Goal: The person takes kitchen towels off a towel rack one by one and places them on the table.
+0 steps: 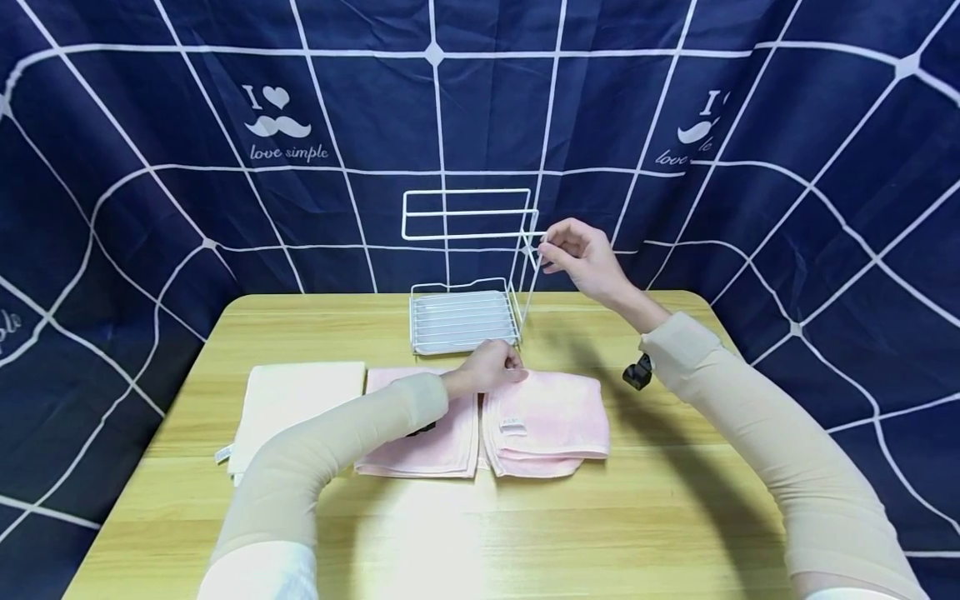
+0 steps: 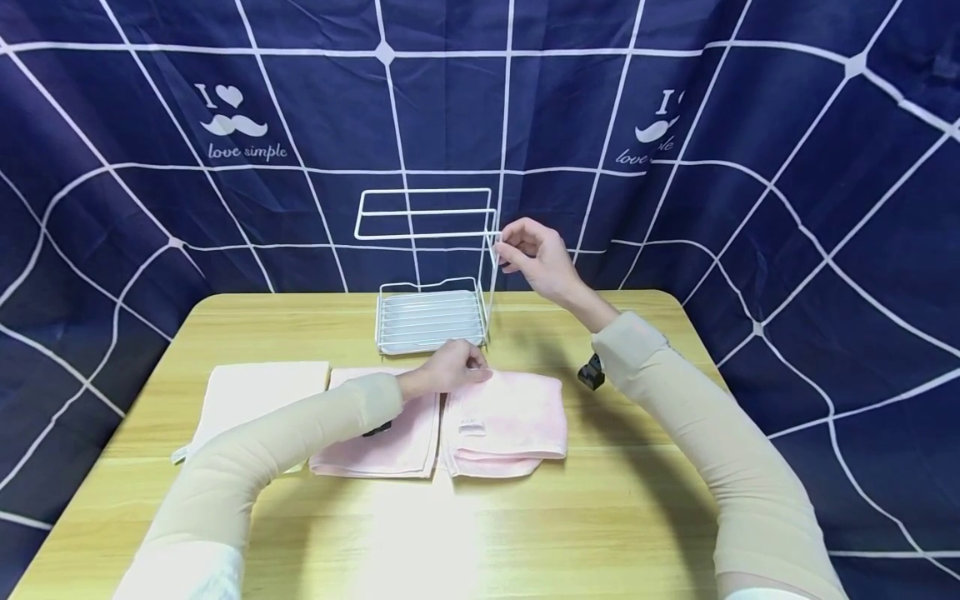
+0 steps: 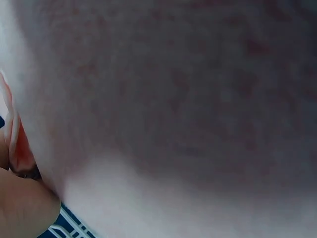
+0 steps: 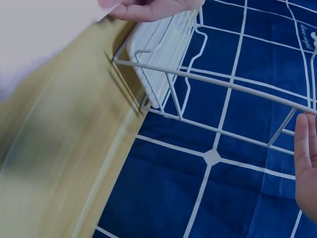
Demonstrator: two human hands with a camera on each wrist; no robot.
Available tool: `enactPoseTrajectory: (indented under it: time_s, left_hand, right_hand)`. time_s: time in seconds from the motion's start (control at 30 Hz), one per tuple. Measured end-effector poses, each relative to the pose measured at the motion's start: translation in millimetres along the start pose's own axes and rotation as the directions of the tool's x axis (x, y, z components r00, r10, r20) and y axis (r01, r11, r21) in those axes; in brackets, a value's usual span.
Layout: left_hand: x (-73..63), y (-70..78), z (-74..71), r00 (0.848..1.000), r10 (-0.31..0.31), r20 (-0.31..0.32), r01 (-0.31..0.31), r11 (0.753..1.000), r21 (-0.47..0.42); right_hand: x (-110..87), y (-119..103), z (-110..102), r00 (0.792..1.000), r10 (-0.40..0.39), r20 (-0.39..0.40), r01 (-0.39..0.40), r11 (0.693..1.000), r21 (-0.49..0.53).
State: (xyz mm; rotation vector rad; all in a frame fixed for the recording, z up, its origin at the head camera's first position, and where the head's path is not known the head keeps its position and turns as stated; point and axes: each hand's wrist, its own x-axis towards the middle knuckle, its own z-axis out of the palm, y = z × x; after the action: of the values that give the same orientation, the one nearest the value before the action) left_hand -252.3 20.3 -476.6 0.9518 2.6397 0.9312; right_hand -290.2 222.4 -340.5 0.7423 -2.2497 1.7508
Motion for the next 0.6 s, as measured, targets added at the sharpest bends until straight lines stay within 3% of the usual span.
enactPoseTrajectory:
  time_s: [0.33,0.6]
  left_hand:
    - [1.7,-1.5,2.8,1.000,-0.008,-0.019,0.008,1.000,-0.004]
    - [-2.9,-2.6,-5.2,1.000,-0.019,-0.014,0.019,1.000,-0.020]
  right_hand:
    - [0.9,0.0,4.9,1.000,-0.002,0.001,0.002,1.000,0.005]
    - [-0.6,0.9,2.8,1.000,0.003,-0.020,-0.003,1.000,-0.020]
